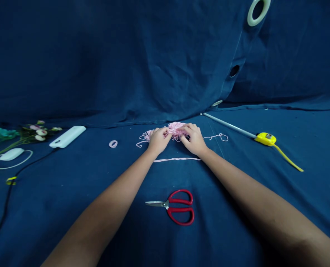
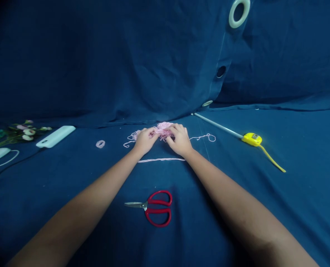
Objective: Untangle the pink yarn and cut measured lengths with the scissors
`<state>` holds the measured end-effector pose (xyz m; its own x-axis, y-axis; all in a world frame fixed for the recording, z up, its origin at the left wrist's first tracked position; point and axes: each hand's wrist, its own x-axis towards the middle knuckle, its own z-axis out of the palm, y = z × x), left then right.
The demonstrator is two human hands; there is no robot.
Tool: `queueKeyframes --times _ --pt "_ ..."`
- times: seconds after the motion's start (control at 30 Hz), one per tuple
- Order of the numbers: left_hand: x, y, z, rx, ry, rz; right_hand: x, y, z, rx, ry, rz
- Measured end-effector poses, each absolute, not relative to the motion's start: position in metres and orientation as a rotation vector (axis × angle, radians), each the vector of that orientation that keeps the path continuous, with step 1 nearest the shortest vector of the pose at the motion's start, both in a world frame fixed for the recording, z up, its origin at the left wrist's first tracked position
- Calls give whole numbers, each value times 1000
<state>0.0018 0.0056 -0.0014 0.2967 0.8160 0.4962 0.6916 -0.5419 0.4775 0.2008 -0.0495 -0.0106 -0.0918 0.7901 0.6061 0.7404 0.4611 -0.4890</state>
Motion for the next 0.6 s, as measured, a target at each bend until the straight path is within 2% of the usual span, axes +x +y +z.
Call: queueKeyframes --times 0.17,0.4,0.6 --pt "0 2 5 2325 1252 1082 200 -48 -9 -1177 -2034 264" --pt "3 2 3 2492 1088 982 203 -42 -12 -1191 -1906 219" --pt "4 0 2 2519 1158 948 205 -40 -15 -1242 -1890 219"
